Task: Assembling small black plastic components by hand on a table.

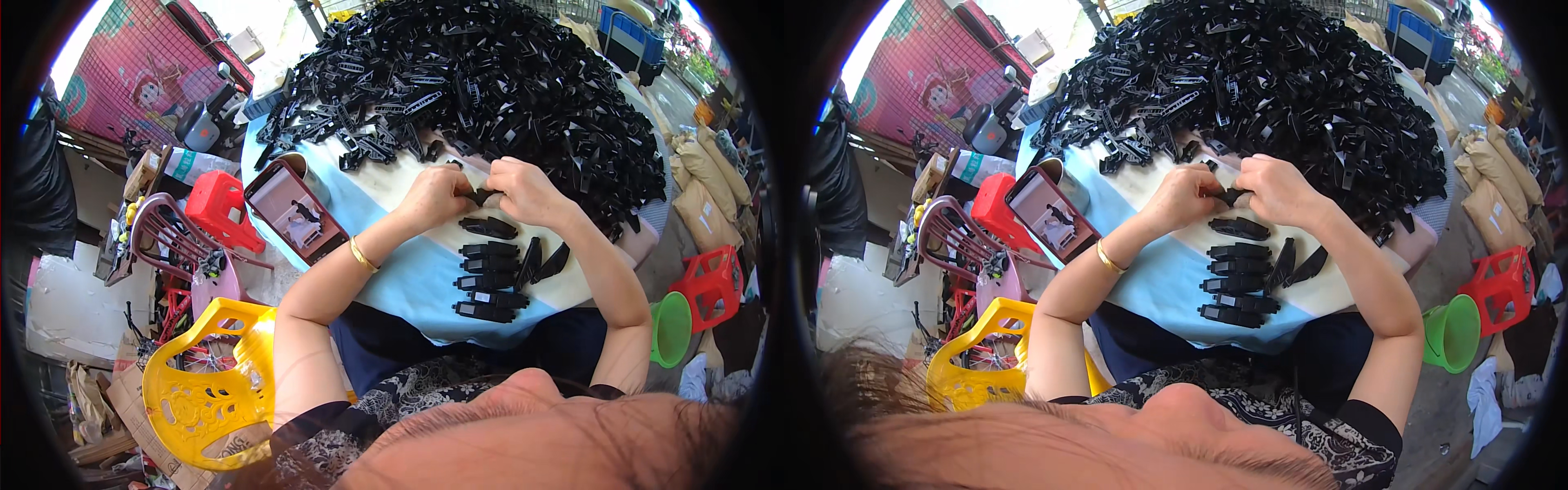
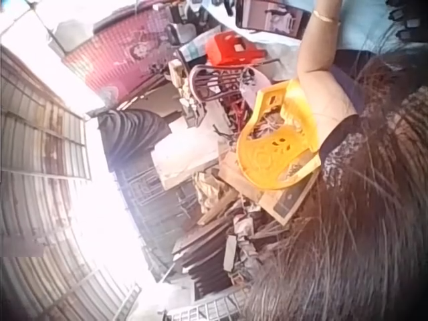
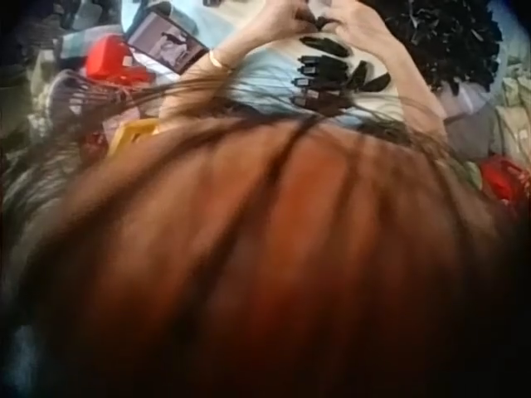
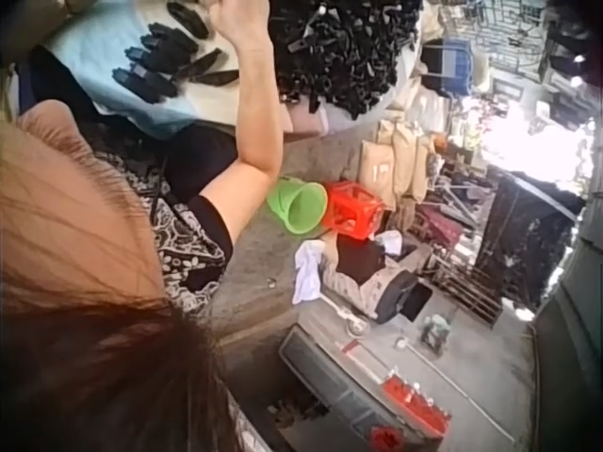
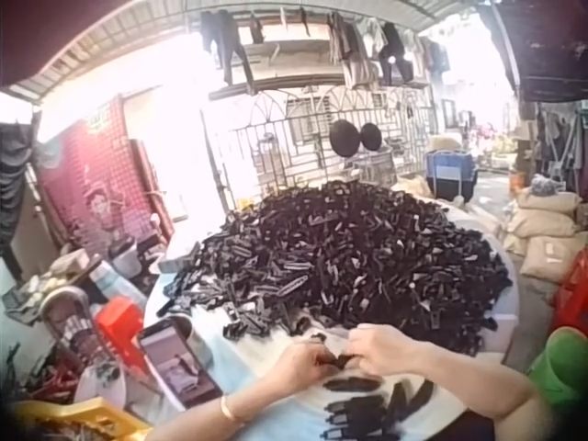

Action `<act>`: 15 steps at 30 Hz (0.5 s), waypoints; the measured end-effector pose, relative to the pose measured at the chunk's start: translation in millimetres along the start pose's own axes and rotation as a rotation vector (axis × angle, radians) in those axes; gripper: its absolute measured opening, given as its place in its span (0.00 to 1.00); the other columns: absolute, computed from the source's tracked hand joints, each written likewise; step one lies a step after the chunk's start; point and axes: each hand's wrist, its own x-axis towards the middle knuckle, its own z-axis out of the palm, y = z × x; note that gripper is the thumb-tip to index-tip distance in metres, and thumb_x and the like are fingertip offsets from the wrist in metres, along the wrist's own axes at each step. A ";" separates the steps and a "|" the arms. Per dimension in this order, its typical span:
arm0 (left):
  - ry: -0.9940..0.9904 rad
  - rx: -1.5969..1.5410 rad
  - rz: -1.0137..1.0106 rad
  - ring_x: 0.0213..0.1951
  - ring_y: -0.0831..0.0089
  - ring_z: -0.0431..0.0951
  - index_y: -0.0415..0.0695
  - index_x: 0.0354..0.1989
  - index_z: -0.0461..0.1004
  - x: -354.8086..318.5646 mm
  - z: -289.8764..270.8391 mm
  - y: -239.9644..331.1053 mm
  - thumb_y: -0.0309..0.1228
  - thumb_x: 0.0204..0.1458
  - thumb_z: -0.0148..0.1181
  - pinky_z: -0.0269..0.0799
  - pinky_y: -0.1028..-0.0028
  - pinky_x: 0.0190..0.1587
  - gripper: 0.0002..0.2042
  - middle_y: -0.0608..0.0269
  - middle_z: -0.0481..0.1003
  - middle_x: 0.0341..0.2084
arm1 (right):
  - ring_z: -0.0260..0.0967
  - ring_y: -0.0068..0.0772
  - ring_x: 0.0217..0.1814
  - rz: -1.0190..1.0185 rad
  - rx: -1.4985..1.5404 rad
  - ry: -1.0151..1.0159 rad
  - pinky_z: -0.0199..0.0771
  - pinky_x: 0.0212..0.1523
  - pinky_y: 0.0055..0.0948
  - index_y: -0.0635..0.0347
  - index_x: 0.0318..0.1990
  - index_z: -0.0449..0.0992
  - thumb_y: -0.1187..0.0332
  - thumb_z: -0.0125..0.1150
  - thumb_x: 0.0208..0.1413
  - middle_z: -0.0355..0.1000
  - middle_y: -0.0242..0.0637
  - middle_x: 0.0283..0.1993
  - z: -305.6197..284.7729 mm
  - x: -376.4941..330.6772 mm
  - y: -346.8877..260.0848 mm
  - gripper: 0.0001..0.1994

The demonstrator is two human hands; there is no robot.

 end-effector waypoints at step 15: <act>0.454 0.784 -0.158 0.45 0.58 0.70 0.41 0.36 0.73 90.8 -29.3 -82.1 0.33 0.42 0.64 0.71 0.65 0.43 0.13 0.55 0.72 0.38 | 0.62 0.36 0.45 0.092 -0.544 0.195 0.64 0.42 0.32 0.61 0.38 0.75 0.75 0.59 0.38 0.68 0.34 0.38 15.1 1.9 25.1 0.15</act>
